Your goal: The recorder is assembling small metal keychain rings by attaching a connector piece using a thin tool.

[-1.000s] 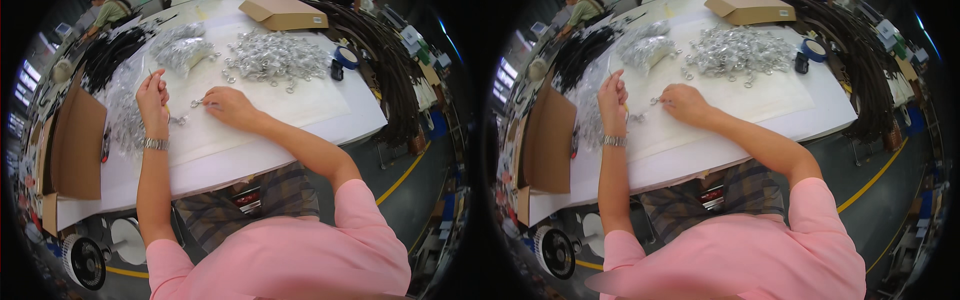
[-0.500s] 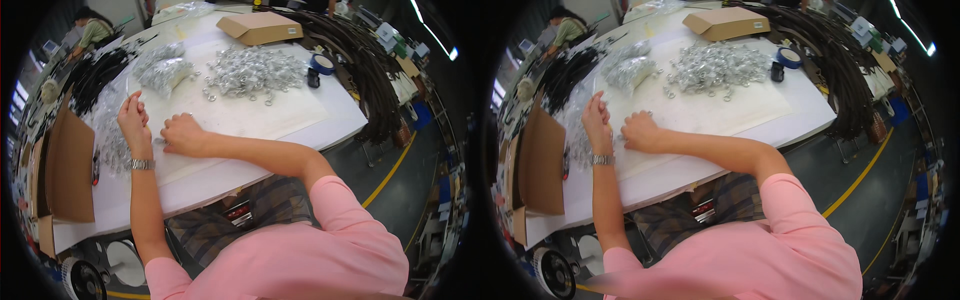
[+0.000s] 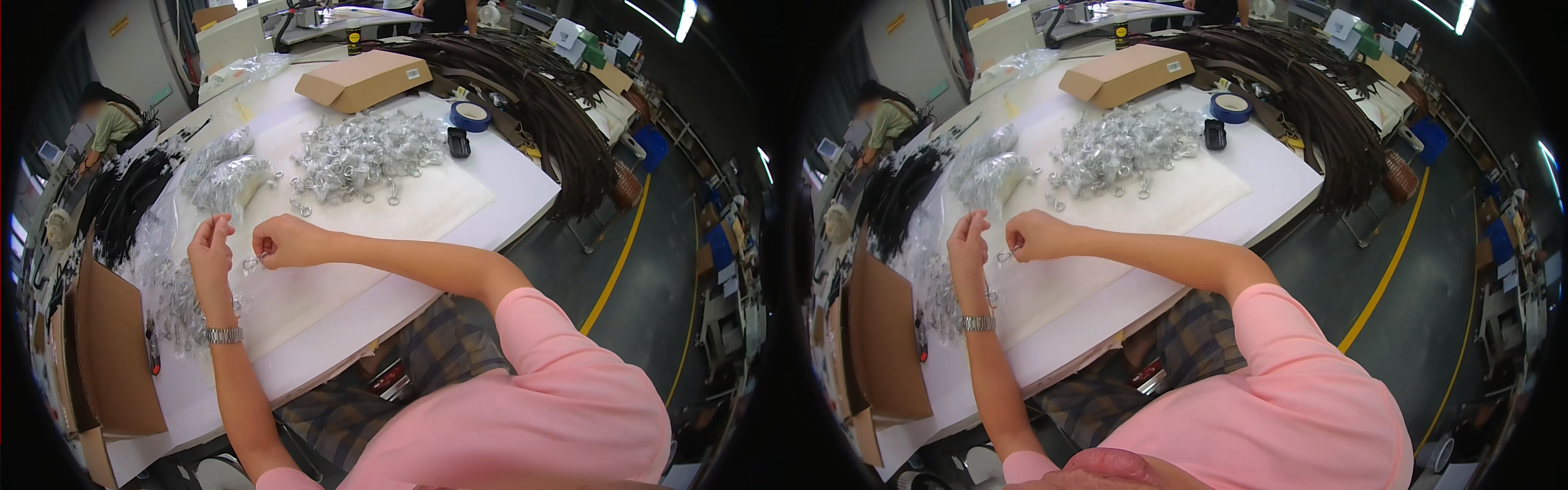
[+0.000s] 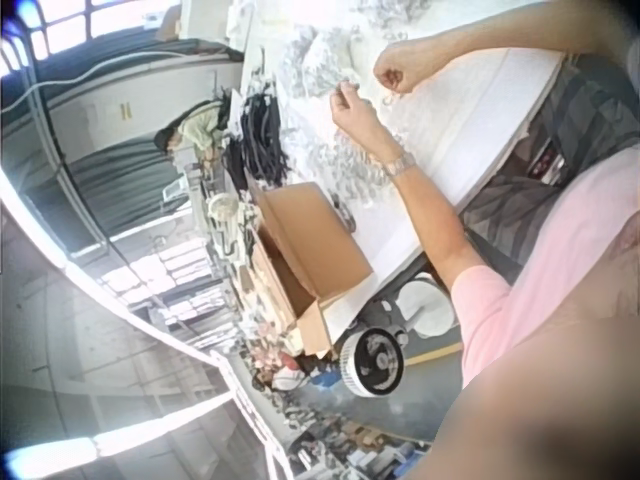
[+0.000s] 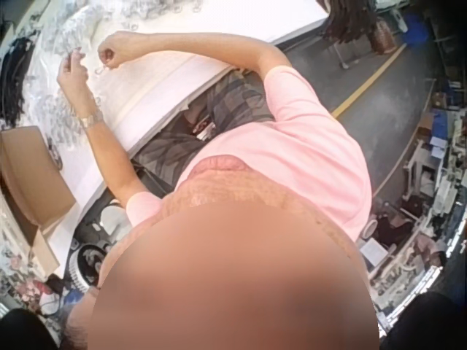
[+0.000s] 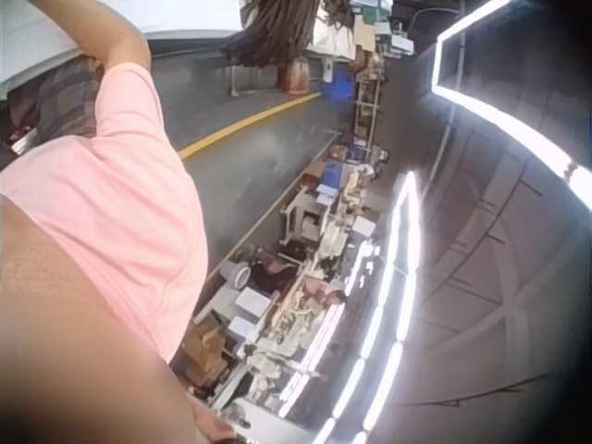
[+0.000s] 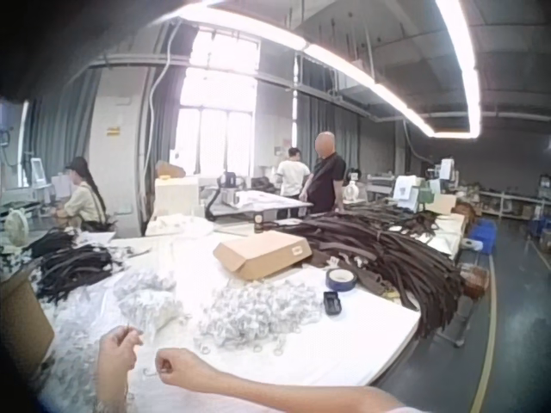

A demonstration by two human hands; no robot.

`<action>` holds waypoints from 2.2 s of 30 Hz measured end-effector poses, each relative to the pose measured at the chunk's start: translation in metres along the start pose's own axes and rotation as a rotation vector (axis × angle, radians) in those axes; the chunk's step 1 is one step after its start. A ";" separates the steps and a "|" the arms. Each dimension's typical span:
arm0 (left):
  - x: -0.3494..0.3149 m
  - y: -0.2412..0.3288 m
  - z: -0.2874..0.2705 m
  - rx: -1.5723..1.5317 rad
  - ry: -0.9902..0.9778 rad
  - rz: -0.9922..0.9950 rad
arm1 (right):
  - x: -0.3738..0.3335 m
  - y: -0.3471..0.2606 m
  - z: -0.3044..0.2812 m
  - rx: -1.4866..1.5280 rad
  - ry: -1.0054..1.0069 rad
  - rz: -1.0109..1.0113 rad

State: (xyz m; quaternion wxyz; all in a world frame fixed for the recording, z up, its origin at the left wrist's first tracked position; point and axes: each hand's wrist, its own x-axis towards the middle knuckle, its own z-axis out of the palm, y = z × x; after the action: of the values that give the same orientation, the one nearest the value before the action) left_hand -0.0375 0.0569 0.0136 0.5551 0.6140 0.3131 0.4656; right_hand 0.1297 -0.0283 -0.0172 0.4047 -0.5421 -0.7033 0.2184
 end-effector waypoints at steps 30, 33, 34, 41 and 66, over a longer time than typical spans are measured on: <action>-0.024 -0.021 0.039 0.074 -0.349 -0.186 | -0.027 0.030 -0.038 0.762 0.237 0.255; -0.027 -0.015 0.043 -0.063 -0.327 -0.301 | -0.026 0.032 -0.041 0.721 0.212 0.233; -0.026 -0.016 0.041 -0.064 -0.327 -0.301 | -0.025 0.032 -0.041 0.695 0.194 0.222; -0.028 -0.019 0.043 0.085 -0.322 -0.136 | -0.030 0.025 -0.041 0.784 0.225 0.346; -0.032 -0.019 0.046 0.025 -0.367 -0.193 | -0.026 0.019 -0.034 0.768 0.267 0.222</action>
State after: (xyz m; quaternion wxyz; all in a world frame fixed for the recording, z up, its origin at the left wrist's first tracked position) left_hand -0.0043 0.0135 -0.0094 0.6372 0.6625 0.2701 0.2866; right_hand 0.1704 -0.0510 -0.0203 0.6387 -0.4482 -0.4495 0.4349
